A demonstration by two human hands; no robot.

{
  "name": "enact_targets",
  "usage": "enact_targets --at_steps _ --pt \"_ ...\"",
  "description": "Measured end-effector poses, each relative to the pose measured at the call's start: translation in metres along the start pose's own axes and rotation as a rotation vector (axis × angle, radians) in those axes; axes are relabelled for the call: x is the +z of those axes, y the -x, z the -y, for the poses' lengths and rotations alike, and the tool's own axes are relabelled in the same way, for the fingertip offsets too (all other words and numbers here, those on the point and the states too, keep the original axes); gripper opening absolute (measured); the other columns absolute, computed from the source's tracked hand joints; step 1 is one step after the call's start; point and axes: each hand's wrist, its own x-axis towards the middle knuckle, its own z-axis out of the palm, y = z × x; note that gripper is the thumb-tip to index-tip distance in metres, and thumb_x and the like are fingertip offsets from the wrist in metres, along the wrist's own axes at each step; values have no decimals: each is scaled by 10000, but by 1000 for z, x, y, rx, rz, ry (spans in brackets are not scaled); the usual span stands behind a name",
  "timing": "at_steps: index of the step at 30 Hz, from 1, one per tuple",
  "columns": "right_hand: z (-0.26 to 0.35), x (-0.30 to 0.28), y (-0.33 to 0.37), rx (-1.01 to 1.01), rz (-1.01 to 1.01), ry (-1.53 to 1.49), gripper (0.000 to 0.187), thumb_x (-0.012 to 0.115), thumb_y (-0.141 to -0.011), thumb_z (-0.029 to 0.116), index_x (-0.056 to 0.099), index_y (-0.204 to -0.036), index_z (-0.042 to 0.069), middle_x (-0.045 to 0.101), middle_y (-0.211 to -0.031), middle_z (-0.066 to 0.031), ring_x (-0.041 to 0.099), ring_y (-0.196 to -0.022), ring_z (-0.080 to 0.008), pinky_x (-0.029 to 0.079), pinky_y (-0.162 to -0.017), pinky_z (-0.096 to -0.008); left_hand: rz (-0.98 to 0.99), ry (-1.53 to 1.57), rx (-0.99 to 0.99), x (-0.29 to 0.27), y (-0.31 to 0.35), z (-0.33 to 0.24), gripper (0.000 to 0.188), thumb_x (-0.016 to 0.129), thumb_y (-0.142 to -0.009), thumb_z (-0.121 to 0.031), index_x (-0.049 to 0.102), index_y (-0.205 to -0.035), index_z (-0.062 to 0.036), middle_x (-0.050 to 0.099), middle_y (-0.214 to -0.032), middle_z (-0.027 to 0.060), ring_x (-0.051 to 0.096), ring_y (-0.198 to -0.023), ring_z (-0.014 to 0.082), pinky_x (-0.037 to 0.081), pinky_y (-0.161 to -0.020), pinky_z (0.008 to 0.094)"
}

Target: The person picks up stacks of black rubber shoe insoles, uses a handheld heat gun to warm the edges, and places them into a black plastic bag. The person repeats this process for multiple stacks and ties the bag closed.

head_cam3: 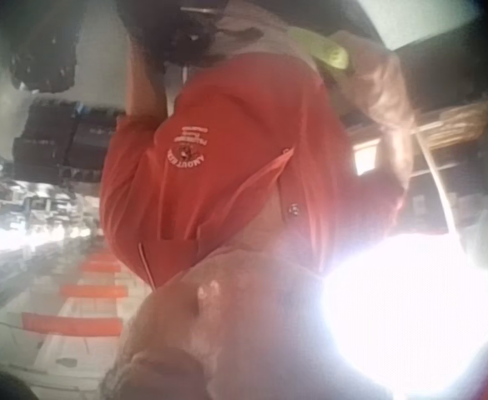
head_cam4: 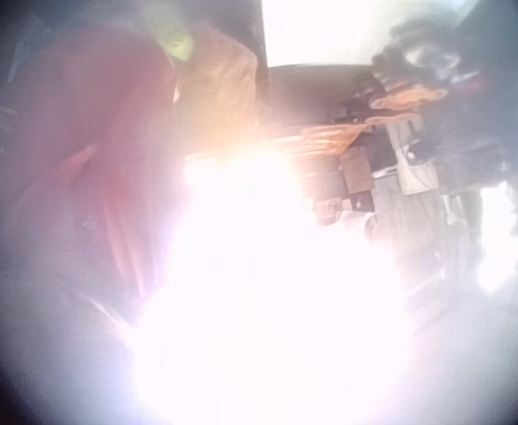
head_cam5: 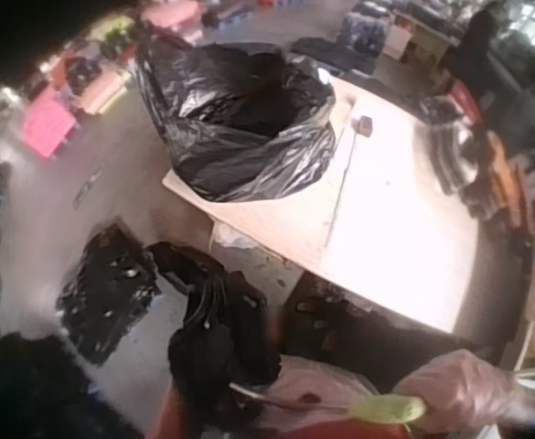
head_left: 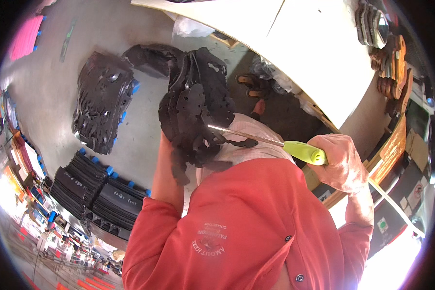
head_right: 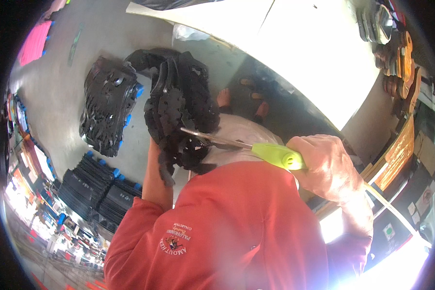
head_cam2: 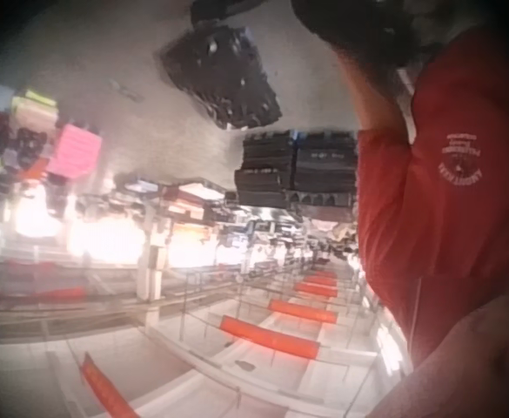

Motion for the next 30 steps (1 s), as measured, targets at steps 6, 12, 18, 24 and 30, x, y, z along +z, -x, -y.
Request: enact_targets --at_steps 6,12,18,24,30 --pt "-25 -10 -7 328 13 -23 159 745 -865 93 686 -972 -9 663 -738 -186 642 -644 -345 511 -615 -411 128 -933 835 0 -5 -15 620 686 -915 -330 555 -1427 -4 578 -1423 190 571 -1284 382 440 -1117 487" --pt "-44 -12 -8 513 106 -248 257 759 -859 121 731 -1076 -14 666 -716 -128 561 -606 -176 486 -626 -355 158 -908 712 -23 -2 -10 560 695 -934 -292 580 -1395 4 597 -1407 180 598 -1246 340 465 -1087 466" --pt "-47 -14 -3 635 275 -386 307 757 -849 143 730 -1109 -19 687 -740 -96 566 -652 -141 493 -654 -338 109 -58 132 -24 2 -6 535 700 -934 -265 589 -1383 4 611 -1387 166 607 -1220 315 478 -1064 446" --pt "-44 -7 0 548 309 -394 330 752 -847 149 723 -1125 -25 705 -776 -117 574 -675 -147 505 -679 -343 146 290 -130 -31 0 -1 511 704 -933 -239 599 -1370 4 625 -1366 152 616 -1194 289 492 -1040 427" --pt "-48 1 3 498 343 -367 329 740 -853 159 716 -1108 -48 702 -775 -148 568 -651 -171 501 -664 -354 187 489 -287 -38 8 5 487 709 -933 -212 609 -1358 4 638 -1346 138 625 -1168 264 505 -1016 407"
